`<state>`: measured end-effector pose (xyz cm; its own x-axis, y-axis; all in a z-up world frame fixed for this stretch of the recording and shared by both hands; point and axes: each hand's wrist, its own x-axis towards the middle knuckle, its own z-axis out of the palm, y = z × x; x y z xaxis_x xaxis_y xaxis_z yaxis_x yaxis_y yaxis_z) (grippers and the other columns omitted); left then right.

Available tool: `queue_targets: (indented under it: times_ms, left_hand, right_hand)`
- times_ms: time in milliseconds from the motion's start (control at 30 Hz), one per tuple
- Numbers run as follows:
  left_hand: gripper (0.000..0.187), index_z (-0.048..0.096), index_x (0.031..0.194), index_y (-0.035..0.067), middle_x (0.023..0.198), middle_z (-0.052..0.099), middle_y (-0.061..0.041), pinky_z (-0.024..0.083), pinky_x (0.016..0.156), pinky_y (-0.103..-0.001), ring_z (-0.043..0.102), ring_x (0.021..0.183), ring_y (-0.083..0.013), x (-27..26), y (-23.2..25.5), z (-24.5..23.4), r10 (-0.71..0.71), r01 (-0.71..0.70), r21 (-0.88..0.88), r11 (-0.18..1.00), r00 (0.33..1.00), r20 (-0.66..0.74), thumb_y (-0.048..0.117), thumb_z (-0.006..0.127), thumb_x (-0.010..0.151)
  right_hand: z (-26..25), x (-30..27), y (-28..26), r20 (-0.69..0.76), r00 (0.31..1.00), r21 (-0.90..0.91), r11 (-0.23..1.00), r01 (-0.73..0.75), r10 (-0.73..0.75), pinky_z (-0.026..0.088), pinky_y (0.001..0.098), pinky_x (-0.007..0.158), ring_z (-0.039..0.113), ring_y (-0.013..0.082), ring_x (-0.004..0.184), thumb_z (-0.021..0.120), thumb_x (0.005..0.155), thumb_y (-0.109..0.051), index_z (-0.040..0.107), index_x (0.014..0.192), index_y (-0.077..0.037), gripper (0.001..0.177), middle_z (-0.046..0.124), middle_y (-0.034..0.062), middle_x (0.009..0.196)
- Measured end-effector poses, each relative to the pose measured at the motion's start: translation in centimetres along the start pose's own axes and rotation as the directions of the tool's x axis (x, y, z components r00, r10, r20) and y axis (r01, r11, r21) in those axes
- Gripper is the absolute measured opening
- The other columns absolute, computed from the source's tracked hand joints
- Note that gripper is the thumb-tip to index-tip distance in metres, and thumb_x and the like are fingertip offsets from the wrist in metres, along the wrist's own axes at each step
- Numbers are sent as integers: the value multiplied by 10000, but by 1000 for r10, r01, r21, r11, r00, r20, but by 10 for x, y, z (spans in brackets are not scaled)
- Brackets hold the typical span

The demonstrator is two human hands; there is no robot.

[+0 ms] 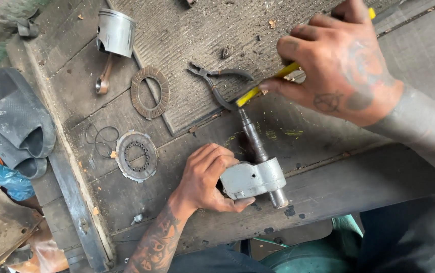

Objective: The person cleans a metal mechanical part using a yellow brush, scrubbing the exterior and interior surfaces. They rotate the part to access different areas and continue scrubbing while seated at a wooden workbench.

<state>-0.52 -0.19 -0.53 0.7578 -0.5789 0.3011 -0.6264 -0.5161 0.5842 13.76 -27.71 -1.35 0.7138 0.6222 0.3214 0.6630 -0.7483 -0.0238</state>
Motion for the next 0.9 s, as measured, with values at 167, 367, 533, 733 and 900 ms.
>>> queue_targets:
  times_ms: [167, 367, 533, 733, 900]
  left_hand:
    - [579, 603, 955, 11, 888, 640, -90, 520, 739, -378, 650, 802, -263, 3, 1, 0, 2, -2, 5, 1000, 1000, -12, 542, 764, 787]
    - [569, 605, 953, 16, 888, 639, -94, 518, 740, -379, 645, 795, -259, 3, 3, -1, -7, 7, 15, 1000, 1000, -5, 541, 755, 794]
    - [571, 599, 955, 16, 891, 643, -96, 523, 736, -379, 647, 790, -259, 3, 2, -1, -1, 1, 19, 1000, 1000, -8, 543, 750, 797]
    - [581, 599, 954, 14, 885, 637, -100, 522, 737, -381, 645, 786, -260, 2, 3, -1, 11, -10, 30, 999, 1000, -9, 548, 761, 791]
    - [561, 597, 951, 14, 891, 637, -96, 515, 732, -380, 640, 788, -264, 4, 3, -2, -21, 21, 7, 1000, 1000, -1, 526, 763, 792]
  right_hand:
    - [4, 3, -6, 13, 997, 133, 989, 72, -75, 366, 398, 832, 674, 200, 815, 666, 1022, -696, 638, 921, -219, 488, 654, -76, 828]
    - [-1, 7, -18, -55, 987, 158, 975, 157, -150, 364, 389, 826, 652, 197, 769, 686, 1025, -722, 609, 829, -219, 546, 647, -61, 777]
    - [1, 4, -15, -148, 974, 24, 984, 176, -171, 404, 382, 843, 614, 187, 760, 608, 1167, -667, 581, 882, -219, 531, 584, -73, 797]
    - [4, 0, -11, -75, 990, -173, 979, 108, -123, 459, 330, 874, 679, 122, 838, 605, 1166, -741, 593, 945, -283, 509, 629, -143, 851]
    - [2, 5, -8, 115, 987, 79, 992, 102, -111, 356, 415, 919, 703, 191, 816, 607, 1046, -762, 616, 888, -249, 537, 661, -82, 774]
